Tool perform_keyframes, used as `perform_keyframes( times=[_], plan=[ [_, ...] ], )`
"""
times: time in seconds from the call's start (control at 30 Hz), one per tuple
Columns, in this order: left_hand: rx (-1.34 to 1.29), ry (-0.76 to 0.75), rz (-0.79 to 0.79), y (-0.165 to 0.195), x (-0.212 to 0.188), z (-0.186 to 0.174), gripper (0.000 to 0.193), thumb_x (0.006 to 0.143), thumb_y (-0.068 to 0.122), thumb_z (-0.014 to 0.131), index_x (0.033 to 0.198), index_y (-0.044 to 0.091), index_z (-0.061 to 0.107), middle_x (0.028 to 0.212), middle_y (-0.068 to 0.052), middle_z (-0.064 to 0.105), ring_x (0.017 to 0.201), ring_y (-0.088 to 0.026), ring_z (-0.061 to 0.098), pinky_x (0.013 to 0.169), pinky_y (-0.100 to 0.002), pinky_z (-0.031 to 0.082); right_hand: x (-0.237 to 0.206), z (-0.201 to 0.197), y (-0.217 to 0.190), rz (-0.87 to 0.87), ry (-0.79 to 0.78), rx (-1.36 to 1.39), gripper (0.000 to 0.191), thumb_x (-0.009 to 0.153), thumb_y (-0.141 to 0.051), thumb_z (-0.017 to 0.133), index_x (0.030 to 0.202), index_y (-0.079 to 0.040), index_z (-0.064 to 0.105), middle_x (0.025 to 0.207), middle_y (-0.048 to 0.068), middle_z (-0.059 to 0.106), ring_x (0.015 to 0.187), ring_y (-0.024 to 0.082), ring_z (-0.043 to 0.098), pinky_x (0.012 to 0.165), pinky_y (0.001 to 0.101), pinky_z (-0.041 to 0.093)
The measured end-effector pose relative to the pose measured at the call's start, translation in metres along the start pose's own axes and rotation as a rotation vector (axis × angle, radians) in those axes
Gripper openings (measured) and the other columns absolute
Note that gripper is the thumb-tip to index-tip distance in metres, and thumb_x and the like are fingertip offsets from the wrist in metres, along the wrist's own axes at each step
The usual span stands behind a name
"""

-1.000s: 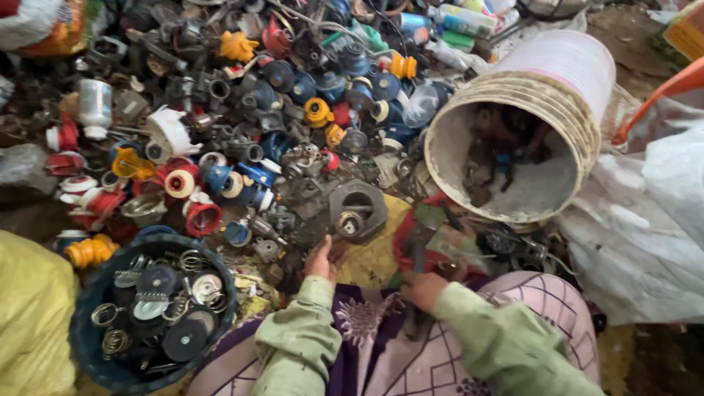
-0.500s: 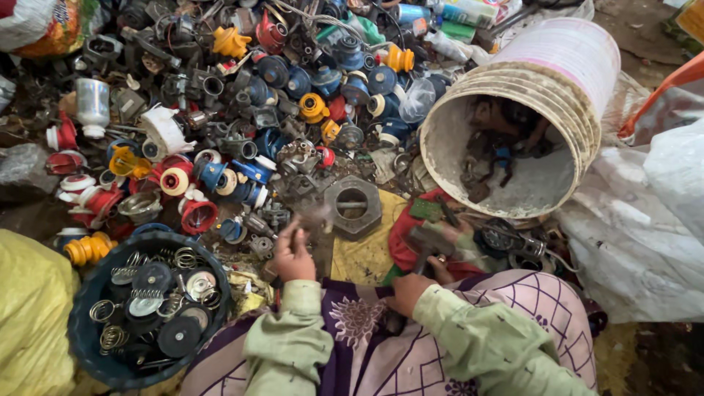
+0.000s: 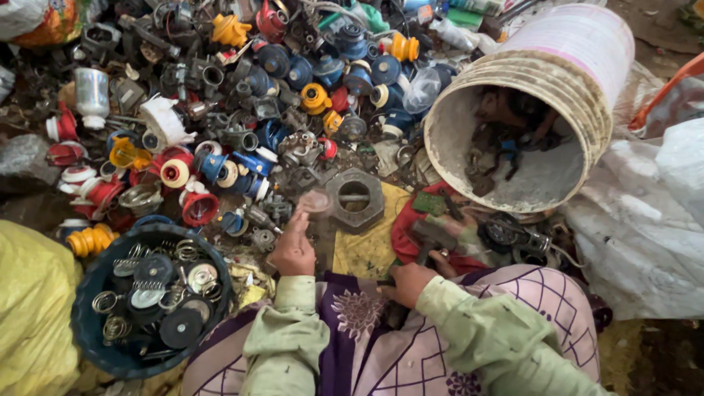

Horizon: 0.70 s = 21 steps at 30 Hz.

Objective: The person sits on the floor surrounded by scrap metal and uses a hammer and pliers to disassemble small metal parts. They repeatedly strike parts on a metal block and use pliers to remove components, placing the separated pieces into a nearby bucket.

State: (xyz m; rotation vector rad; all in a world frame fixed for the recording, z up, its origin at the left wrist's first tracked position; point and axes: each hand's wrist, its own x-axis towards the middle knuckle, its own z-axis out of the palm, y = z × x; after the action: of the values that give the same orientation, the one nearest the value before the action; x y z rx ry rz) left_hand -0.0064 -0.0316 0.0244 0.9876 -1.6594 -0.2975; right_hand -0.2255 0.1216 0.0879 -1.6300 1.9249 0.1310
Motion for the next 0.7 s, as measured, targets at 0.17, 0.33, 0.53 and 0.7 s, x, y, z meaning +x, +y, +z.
perform_keyframes(
  times=[0.17,0.33,0.53,0.7],
  plan=[
    [-0.080,-0.139,-0.065,-0.009,-0.014,0.026,0.035,0.091,-0.012,0.055,0.119,0.001,0.073,0.120,-0.015,0.075,0.106,-0.026,0.076,0.092,-0.034,0.062,0.004,-0.005,-0.002,-0.097,0.081,0.090,0.050,0.088,-0.050,0.069,0.109,-0.004,0.069,0.092,0.024,0.072,0.090,0.041,0.071,0.081,0.0512,0.057],
    [-0.806,-0.045,-0.863,-0.021,-0.024,0.034,0.018,0.098,-0.003,0.066,0.115,-0.006,0.069,0.110,-0.015,0.074,0.095,-0.024,0.072,0.081,-0.030,0.063,0.003,-0.023,0.002,-0.148,0.365,0.349,0.043,0.085,-0.039,0.073,0.114,-0.007,0.070,0.087,0.021,0.075,0.084,0.037,0.075,0.075,0.0455,0.058],
    [-1.019,-0.097,-1.204,0.004,-0.041,-0.015,0.017,0.097,0.004,0.065,0.109,-0.007,0.067,0.104,-0.013,0.074,0.089,-0.026,0.077,0.075,-0.029,0.062,0.018,-0.024,0.006,-0.160,0.475,0.569,0.040,0.091,-0.036,0.074,0.116,-0.006,0.070,0.084,0.014,0.075,0.073,0.024,0.072,0.068,0.0381,0.057],
    [-0.916,-0.134,-1.107,0.012,-0.039,-0.018,0.016,0.098,0.004,0.066,0.111,-0.006,0.069,0.106,-0.013,0.072,0.091,-0.023,0.073,0.078,-0.029,0.062,0.033,-0.026,0.017,-0.108,0.328,1.354,0.055,0.103,-0.034,0.070,0.149,-0.007,0.056,0.085,0.013,0.056,0.063,0.022,0.047,0.051,0.0373,0.038]
  ],
)
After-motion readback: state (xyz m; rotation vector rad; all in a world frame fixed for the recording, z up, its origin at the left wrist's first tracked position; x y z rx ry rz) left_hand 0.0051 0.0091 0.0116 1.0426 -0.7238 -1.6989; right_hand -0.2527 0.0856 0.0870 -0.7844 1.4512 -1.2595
